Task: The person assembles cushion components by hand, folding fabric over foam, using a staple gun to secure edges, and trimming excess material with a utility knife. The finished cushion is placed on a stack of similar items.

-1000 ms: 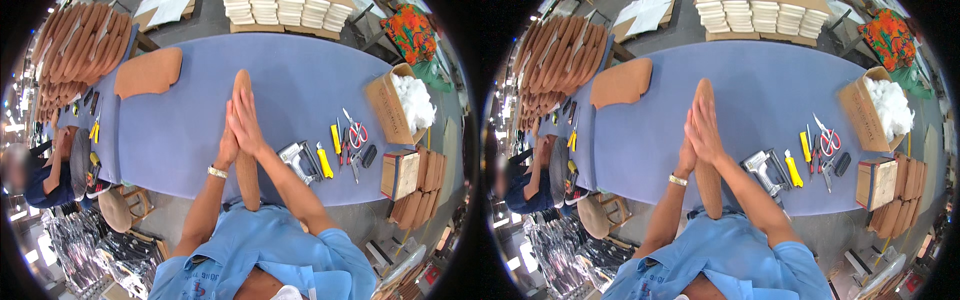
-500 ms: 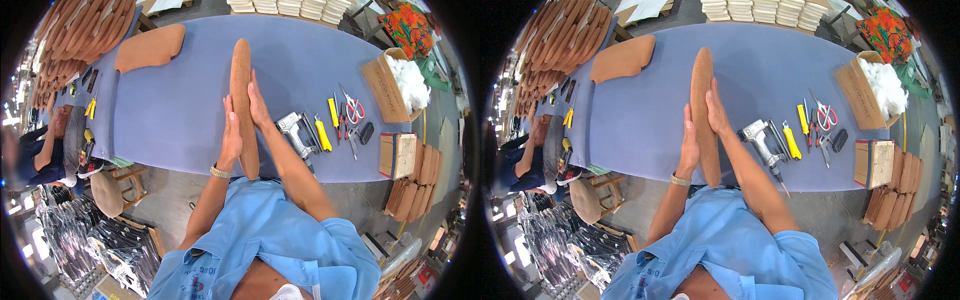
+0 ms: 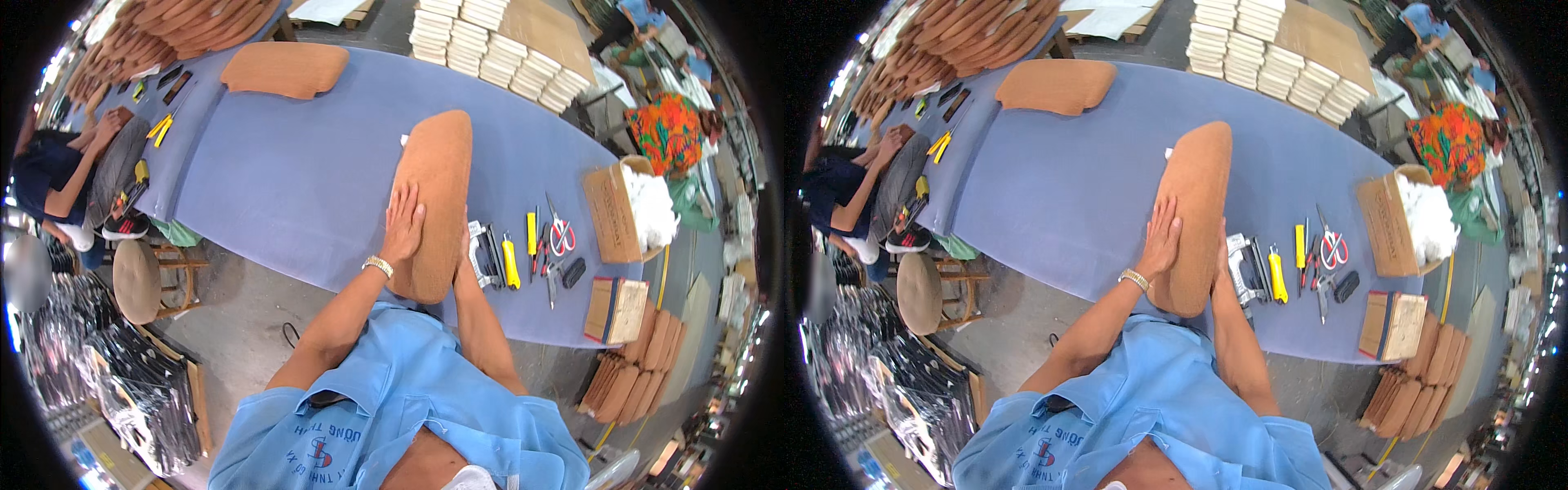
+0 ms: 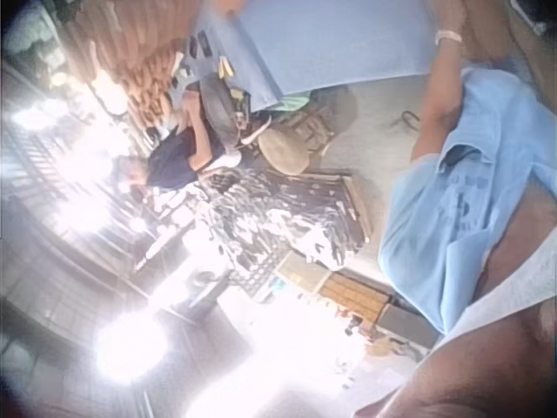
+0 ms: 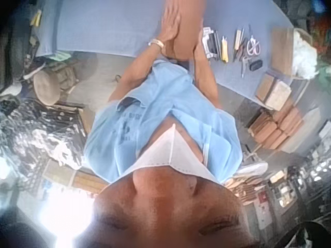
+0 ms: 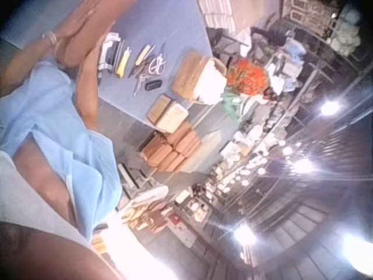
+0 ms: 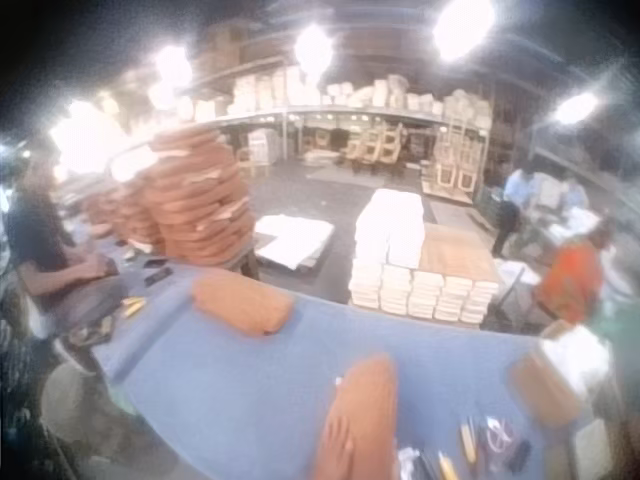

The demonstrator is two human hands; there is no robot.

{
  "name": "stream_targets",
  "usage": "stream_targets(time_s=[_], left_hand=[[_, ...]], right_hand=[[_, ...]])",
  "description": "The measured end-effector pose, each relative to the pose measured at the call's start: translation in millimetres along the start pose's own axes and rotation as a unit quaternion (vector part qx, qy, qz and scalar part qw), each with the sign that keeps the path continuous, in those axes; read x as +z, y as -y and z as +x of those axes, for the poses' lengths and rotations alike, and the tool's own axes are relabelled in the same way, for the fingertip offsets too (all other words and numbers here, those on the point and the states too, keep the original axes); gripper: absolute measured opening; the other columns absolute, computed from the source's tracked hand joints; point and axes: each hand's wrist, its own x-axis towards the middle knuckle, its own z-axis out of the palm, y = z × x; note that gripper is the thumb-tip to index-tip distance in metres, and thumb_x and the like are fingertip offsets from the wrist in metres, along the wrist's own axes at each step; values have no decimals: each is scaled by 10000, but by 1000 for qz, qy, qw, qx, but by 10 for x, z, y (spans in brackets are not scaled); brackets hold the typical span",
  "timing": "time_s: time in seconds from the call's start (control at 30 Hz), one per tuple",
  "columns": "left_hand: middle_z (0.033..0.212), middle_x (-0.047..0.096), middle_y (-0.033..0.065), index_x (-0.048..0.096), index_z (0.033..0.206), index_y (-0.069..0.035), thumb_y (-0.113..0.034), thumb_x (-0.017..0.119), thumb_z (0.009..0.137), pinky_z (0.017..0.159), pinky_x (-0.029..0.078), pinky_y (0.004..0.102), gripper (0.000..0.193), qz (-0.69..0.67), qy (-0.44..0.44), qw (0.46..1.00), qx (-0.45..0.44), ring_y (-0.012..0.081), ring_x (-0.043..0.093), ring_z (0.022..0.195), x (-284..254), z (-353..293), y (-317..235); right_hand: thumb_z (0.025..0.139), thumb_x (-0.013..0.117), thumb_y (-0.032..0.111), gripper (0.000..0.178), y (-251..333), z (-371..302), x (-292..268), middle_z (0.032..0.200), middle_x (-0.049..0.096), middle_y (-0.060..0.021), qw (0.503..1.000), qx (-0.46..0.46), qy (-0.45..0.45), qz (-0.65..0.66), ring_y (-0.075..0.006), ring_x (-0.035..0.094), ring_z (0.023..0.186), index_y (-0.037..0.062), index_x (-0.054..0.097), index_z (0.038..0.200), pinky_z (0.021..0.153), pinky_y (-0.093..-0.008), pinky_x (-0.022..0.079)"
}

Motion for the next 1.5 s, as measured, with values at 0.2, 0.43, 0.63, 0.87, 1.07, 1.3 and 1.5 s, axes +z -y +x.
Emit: stream_targets(time_s=[0.2,0.43,0.63,0.87,1.07,1.3,1.5], left_hand=[[1772,44,136,128,1697,-130,-549,232,1126,1292,25,545,716,-131,-5,991,-31,316,-4,1634,-255,-273,-100],[1764,54,157,91,1680,-38,-503,207,1147,1317,71,392,717,-255,-2,967,20,289,7,1630,-594,-283,-264],[1763,34,176,108,1689,-87,-543,216,1133,1314,70,432,727,-179,10,983,48,320,-1,1629,-787,272,-569],[1760,50,186,138,1679,-48,-525,225,1136,1313,76,446,728,-124,41,989,68,333,6,1630,-818,986,-755],[1757,101,174,169,1666,-14,-503,225,1143,1314,73,423,718,-164,50,981,86,313,28,1631,-537,1041,-543],[1755,150,143,223,1663,-35,-524,205,1140,1317,72,416,715,-172,31,981,85,298,54,1630,-237,1127,-464],[1750,151,164,193,1672,-50,-520,275,1136,1315,103,417,718,-108,52,984,130,311,65,1628,-244,1250,-38]], right_hand=[[1111,352,581,709,-66,-89,379,1581,486,-135,995,16,39,-95,-285,518,1409,83,365,1616,1180,-411,431],[1152,284,454,704,-217,-67,734,1749,134,-149,948,-130,80,-279,-267,168,1604,25,100,1679,1293,-390,188],[1148,291,450,715,2,383,809,1755,90,-166,903,-213,55,-368,-286,81,1613,12,89,1676,1299,-411,123],[1141,313,444,723,212,1020,741,1759,48,-184,862,-274,71,-421,-316,-24,1622,-2,103,1670,1306,-437,35],[1091,493,384,741,582,1390,953,1762,94,-170,824,-227,51,-517,-338,-50,1629,68,171,1679,1309,-462,41],[991,608,533,986,791,988,1027,1599,400,-321,829,-137,-105,-531,-464,413,1475,4,123,1666,1209,-456,355],[909,689,471,1041,488,82,875,1409,576,-363,747,-156,-137,-632,-498,580,1306,-32,146,1641,1112,-506,466]])
